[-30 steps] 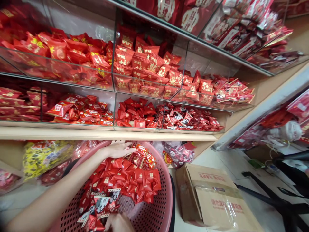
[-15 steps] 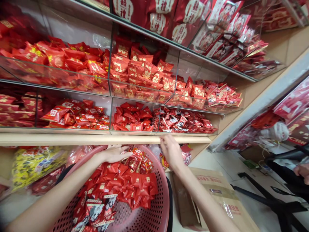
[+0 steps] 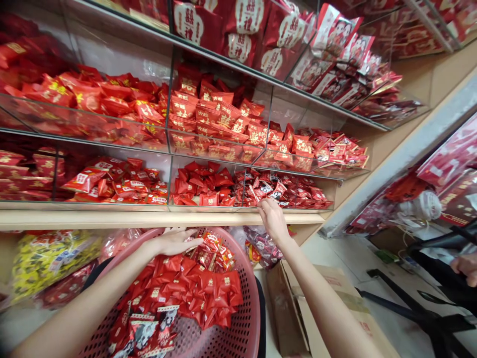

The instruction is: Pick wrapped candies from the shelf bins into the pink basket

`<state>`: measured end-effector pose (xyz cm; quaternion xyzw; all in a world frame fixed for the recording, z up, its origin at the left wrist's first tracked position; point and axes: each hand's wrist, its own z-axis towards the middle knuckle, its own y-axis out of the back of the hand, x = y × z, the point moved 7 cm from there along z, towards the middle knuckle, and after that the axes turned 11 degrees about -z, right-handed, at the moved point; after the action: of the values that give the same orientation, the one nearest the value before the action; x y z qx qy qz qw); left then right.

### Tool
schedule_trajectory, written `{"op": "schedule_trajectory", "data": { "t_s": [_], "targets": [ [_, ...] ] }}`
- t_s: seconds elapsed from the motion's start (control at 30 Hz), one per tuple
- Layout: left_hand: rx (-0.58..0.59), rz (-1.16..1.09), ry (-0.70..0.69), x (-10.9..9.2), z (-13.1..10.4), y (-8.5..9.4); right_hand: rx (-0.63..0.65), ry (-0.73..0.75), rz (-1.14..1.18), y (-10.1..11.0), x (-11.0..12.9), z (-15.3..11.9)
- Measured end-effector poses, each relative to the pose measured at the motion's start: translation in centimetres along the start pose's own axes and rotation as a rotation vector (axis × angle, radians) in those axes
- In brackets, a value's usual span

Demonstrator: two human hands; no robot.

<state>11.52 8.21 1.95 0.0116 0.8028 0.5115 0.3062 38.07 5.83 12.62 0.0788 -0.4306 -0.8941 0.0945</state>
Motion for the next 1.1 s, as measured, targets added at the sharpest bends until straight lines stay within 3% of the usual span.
{"op": "schedule_trajectory", "data": {
  "t_s": [0.1, 0.3, 0.4, 0.5, 0.63, 0.83, 0.97, 1.1],
  "targets": [
    [0.001, 0.001, 0.007, 0.1, 0.0, 0.0, -0.030, -0.059, 0.105, 0.3, -0.8, 0.6],
    [0.000, -0.006, -0.004, 0.1, 0.0, -0.1, -0.171, -0.359, 0.401, 2.2, -2.8, 1.5],
    [-0.009, 0.000, -0.001, 0.0, 0.0, 0.0, -0.239, -0.469, 0.587, 4.0, -2.1, 0.8],
    [-0.003, -0.009, -0.012, -0.1, 0.0, 0.0, -0.240, -0.554, 0.726, 5.4, 0.2, -1.2],
    [0.014, -0.021, -0.012, 0.0, 0.2, -0.3, 0.024, -0.627, 0.883, 4.1, 5.8, -5.5],
    [0.008, -0.012, 0.002, 0.1, 0.1, -0.4, 0.519, -0.724, 1.229, -1.8, 15.5, -12.2],
    [0.018, -0.015, 0.003, 0.0, 0.0, -0.4, 0.685, -0.881, 1.445, -4.5, 20.3, -14.2],
    [0.020, -0.015, -0.001, 0.1, 0.0, -0.4, 0.793, -0.987, 1.485, -6.1, 23.9, -14.5]
  ]
}}
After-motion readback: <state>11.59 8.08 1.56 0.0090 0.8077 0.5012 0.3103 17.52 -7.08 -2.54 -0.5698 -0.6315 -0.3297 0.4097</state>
